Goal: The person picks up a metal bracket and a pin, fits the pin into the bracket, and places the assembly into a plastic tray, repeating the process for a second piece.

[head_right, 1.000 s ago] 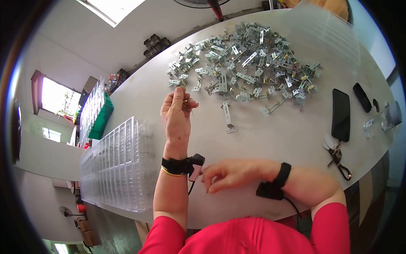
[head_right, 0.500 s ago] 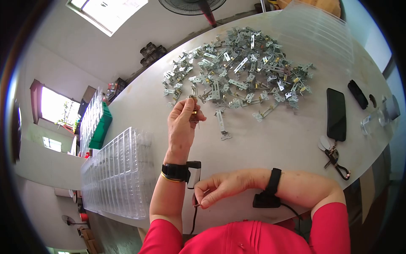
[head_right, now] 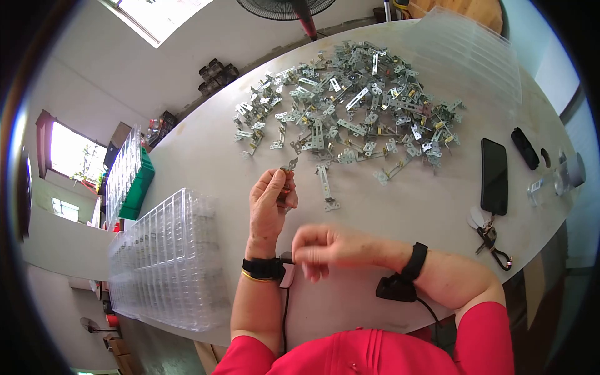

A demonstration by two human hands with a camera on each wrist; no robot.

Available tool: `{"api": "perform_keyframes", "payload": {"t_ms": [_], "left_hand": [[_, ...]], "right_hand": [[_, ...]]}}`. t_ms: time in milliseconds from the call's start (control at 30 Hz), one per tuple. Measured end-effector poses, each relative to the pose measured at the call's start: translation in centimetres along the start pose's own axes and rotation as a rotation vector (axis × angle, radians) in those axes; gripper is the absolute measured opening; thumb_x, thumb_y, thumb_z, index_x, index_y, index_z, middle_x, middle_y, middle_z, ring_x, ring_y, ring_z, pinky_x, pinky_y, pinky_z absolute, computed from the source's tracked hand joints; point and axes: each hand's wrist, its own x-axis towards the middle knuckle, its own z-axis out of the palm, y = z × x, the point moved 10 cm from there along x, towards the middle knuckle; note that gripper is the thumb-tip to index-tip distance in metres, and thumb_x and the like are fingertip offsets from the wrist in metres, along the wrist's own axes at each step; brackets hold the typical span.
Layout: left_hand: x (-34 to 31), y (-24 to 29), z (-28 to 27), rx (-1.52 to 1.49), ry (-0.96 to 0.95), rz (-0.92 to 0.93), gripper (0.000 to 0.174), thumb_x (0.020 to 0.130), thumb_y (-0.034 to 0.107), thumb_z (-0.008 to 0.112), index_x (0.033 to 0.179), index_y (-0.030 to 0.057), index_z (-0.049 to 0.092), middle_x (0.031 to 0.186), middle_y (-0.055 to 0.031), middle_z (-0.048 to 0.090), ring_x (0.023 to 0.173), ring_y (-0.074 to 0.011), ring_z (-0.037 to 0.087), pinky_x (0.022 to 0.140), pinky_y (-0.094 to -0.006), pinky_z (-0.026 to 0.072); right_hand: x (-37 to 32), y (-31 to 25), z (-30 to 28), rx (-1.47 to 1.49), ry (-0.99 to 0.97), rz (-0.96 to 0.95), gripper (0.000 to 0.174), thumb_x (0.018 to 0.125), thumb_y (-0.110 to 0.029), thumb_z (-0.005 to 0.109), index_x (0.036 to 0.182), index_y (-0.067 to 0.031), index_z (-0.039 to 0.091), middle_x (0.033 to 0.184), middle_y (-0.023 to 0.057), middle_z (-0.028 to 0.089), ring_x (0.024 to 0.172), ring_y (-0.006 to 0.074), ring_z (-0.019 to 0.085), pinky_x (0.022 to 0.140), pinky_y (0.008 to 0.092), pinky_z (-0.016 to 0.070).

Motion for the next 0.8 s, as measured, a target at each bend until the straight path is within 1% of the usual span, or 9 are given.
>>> {"api": "perform_keyframes", "payload": {"t_ms": [33, 67, 133, 167, 233, 267, 400, 467, 800], "left_hand": [[0.0, 0.0, -0.2, -0.008, 0.001, 0.0, 0.025, 0.101, 0.024, 0.057, 0.1, -0.0007, 0.062, 0.081, -0.0046, 0.059, 0.055, -0.012, 0.051, 0.053, -0.0253, 0.0416], [-0.1, -0.2, -0.3, -0.022, -0.007, -0.018, 0.025, 0.101, 0.024, 0.058, 0.099, -0.0004, 0.063, 0.08, -0.0044, 0.059, 0.054, -0.0108, 0.051, 0.051, -0.024, 0.0409], [-0.2, -0.5, -0.3, -0.045, -0.009, -0.04, 0.024, 0.101, 0.024, 0.058, 0.097, 0.0, 0.063, 0.079, -0.0041, 0.059, 0.054, -0.0096, 0.051, 0.05, -0.0227, 0.0402], [-0.3, -0.5, -0.1, -0.031, -0.016, -0.047, 0.025, 0.1, 0.024, 0.059, 0.096, -0.0001, 0.063, 0.078, -0.0042, 0.059, 0.052, -0.0094, 0.05, 0.048, -0.0226, 0.0393], [-0.3, -0.5, 0.0, -0.023, -0.018, -0.056, 0.025, 0.1, 0.024, 0.06, 0.094, -0.0002, 0.064, 0.077, -0.0043, 0.059, 0.051, -0.0092, 0.049, 0.046, -0.0224, 0.0385], [-0.3, -0.8, 0.0, -0.002, -0.021, -0.087, 0.025, 0.099, 0.024, 0.06, 0.093, -0.0005, 0.064, 0.076, -0.0043, 0.058, 0.051, -0.009, 0.048, 0.045, -0.0219, 0.0377], [-0.5, -1.2, 0.2, 0.076, -0.02, -0.145, 0.027, 0.099, 0.025, 0.06, 0.09, -0.0005, 0.063, 0.075, -0.0056, 0.058, 0.05, -0.0095, 0.046, 0.043, -0.0218, 0.0363], [-0.5, -1.2, 0.4, 0.103, -0.024, -0.149, 0.027, 0.099, 0.025, 0.06, 0.09, -0.0002, 0.064, 0.075, -0.0052, 0.059, 0.05, -0.0087, 0.046, 0.043, -0.0212, 0.0359], [-0.7, -0.7, 0.7, 0.252, -0.031, -0.125, 0.024, 0.098, 0.024, 0.062, 0.09, 0.0013, 0.064, 0.073, -0.0029, 0.059, 0.05, -0.0055, 0.044, 0.043, -0.0191, 0.0337]], "right_hand": [[-0.2, -1.0, -2.3, 0.033, 0.183, -0.062, 0.016, 0.101, -0.022, 0.056, 0.102, -0.0054, 0.058, 0.074, -0.0008, 0.058, 0.066, 0.0094, 0.059, 0.062, 0.0251, 0.0495], [-0.2, -1.2, -2.8, 0.029, 0.184, -0.053, 0.016, 0.101, -0.022, 0.056, 0.102, -0.0054, 0.058, 0.074, -0.0008, 0.058, 0.066, 0.0094, 0.059, 0.062, 0.0251, 0.0495], [-1.4, -3.0, -6.7, 0.002, 0.507, -0.181, 0.017, 0.103, -0.021, 0.054, 0.104, -0.005, 0.057, 0.069, -0.001, 0.055, 0.06, 0.0082, 0.054, 0.057, 0.0237, 0.0465], [-1.4, -3.0, -7.1, 0.0, 0.507, -0.171, 0.017, 0.103, -0.021, 0.054, 0.104, -0.005, 0.057, 0.069, -0.001, 0.055, 0.06, 0.0082, 0.054, 0.057, 0.0237, 0.0465], [-2.0, -3.8, -8.7, -0.012, 0.609, -0.265, 0.017, 0.103, -0.022, 0.053, 0.103, -0.0049, 0.057, 0.066, -0.0011, 0.052, 0.057, 0.0076, 0.05, 0.054, 0.0229, 0.044], [-2.0, -3.9, -9.1, -0.017, 0.62, -0.298, 0.018, 0.103, -0.023, 0.054, 0.102, -0.0048, 0.057, 0.066, -0.0009, 0.053, 0.056, 0.0073, 0.05, 0.053, 0.0229, 0.0427], [-2.0, -3.6, -9.5, -0.04, 0.626, -0.287, 0.018, 0.103, -0.023, 0.055, 0.103, -0.0054, 0.057, 0.066, -0.0011, 0.054, 0.056, 0.0071, 0.05, 0.053, 0.0227, 0.0431], [-2.0, -3.3, -9.5, -0.074, 0.644, -0.251, 0.017, 0.102, -0.023, 0.055, 0.103, -0.0059, 0.057, 0.066, -0.0013, 0.055, 0.056, 0.0068, 0.051, 0.052, 0.0224, 0.0434], [-2.1, -3.5, -9.4, -0.094, 0.647, -0.258, 0.016, 0.102, -0.022, 0.056, 0.103, -0.0063, 0.057, 0.067, -0.0013, 0.057, 0.056, 0.0065, 0.052, 0.052, 0.022, 0.0438]]}}
